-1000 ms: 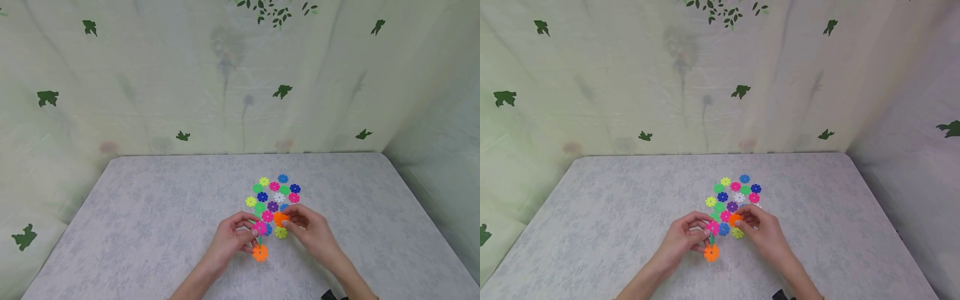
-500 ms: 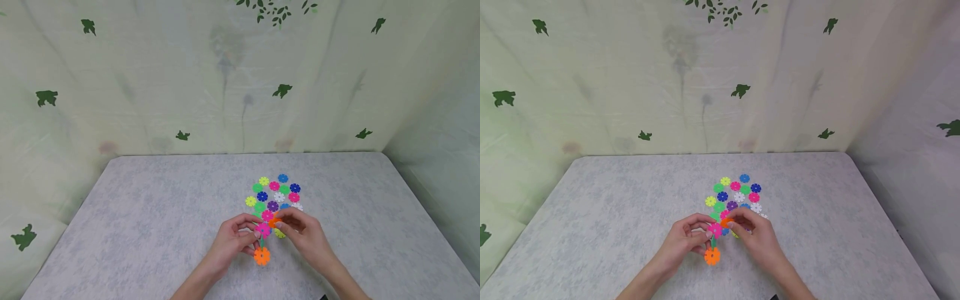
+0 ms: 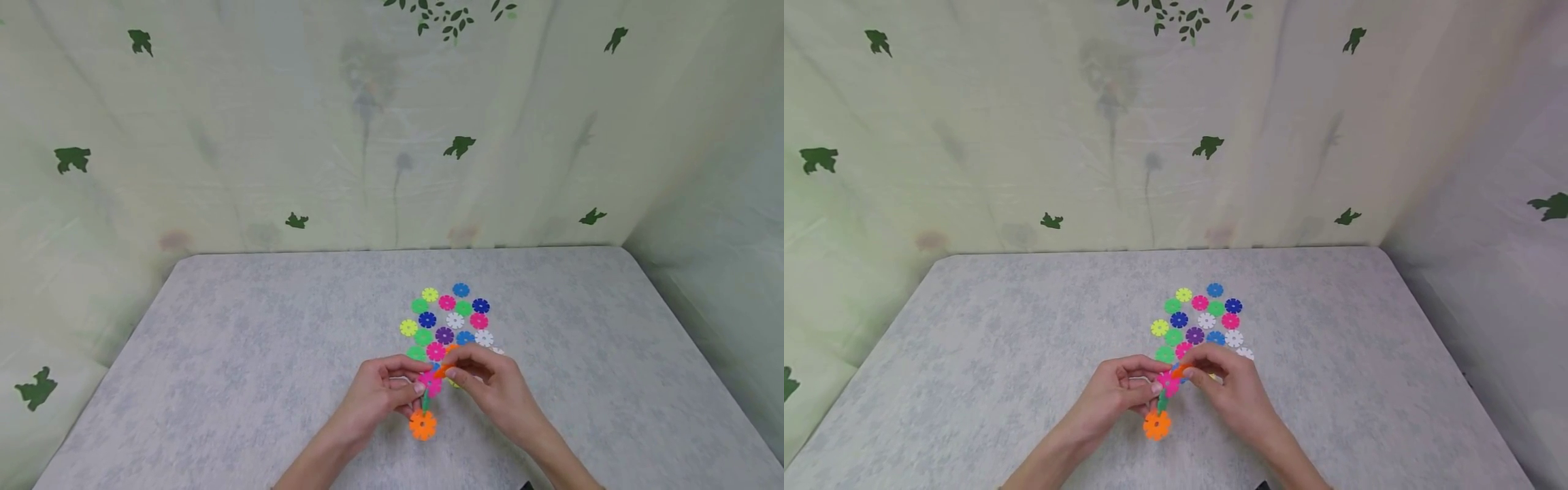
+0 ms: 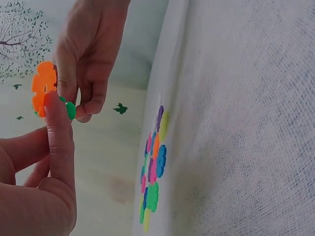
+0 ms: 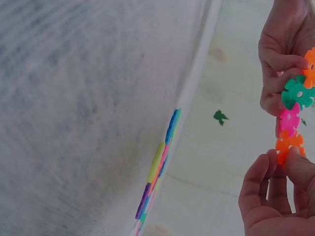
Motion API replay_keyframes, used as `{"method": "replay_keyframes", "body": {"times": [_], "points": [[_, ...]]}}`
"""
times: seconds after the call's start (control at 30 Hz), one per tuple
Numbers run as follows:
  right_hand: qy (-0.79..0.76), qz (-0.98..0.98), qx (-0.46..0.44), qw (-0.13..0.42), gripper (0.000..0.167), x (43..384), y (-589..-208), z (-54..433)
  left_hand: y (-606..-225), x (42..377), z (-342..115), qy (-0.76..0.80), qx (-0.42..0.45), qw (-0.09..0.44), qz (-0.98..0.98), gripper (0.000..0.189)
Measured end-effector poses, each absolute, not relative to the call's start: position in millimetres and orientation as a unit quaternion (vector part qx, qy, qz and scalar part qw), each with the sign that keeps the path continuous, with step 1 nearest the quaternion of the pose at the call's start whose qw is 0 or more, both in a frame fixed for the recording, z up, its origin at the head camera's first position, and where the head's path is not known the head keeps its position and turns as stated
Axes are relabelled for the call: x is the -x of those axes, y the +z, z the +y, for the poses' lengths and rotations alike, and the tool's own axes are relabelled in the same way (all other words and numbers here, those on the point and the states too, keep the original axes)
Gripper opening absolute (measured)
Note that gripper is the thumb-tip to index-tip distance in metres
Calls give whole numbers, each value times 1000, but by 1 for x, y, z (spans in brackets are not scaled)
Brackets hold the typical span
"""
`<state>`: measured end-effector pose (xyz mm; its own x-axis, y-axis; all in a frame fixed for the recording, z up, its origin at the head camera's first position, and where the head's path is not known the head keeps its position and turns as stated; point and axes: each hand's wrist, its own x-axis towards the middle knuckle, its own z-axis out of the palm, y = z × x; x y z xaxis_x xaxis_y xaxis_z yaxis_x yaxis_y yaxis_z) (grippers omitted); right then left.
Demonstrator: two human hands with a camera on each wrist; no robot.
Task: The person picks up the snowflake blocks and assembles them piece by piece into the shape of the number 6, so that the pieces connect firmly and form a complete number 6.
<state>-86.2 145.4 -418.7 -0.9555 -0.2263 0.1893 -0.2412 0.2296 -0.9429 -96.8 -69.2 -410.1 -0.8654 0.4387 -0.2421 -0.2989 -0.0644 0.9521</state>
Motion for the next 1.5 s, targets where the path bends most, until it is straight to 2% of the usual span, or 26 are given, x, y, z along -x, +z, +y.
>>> {"method": "replay_keyframes", "body": {"times": [0.17,0.47,0.73,0.97,1.1,1.23,1.5], "points": [[617,-771,-160,2,7,87,-421,145,-411,97,-71,731,-65,259,629,23],[650,-746,-139,-45,13,88,-423,145,-412,98,-72,738,-57,274,613,23],[643,-753,-127,-52,13,87,-423,146,-414,97,-69,721,-74,286,627,30],[595,-794,-101,-76,22,93,-419,151,-412,98,-68,713,-63,272,643,29],[514,-850,-85,-78,21,98,-420,156,-412,100,-70,706,-51,265,655,28],[422,-894,-128,-82,22,106,-423,163,-414,102,-72,713,-53,254,652,27],[325,-902,-235,-159,26,128,-422,176,-416,104,-75,730,-50,240,639,27]]}}
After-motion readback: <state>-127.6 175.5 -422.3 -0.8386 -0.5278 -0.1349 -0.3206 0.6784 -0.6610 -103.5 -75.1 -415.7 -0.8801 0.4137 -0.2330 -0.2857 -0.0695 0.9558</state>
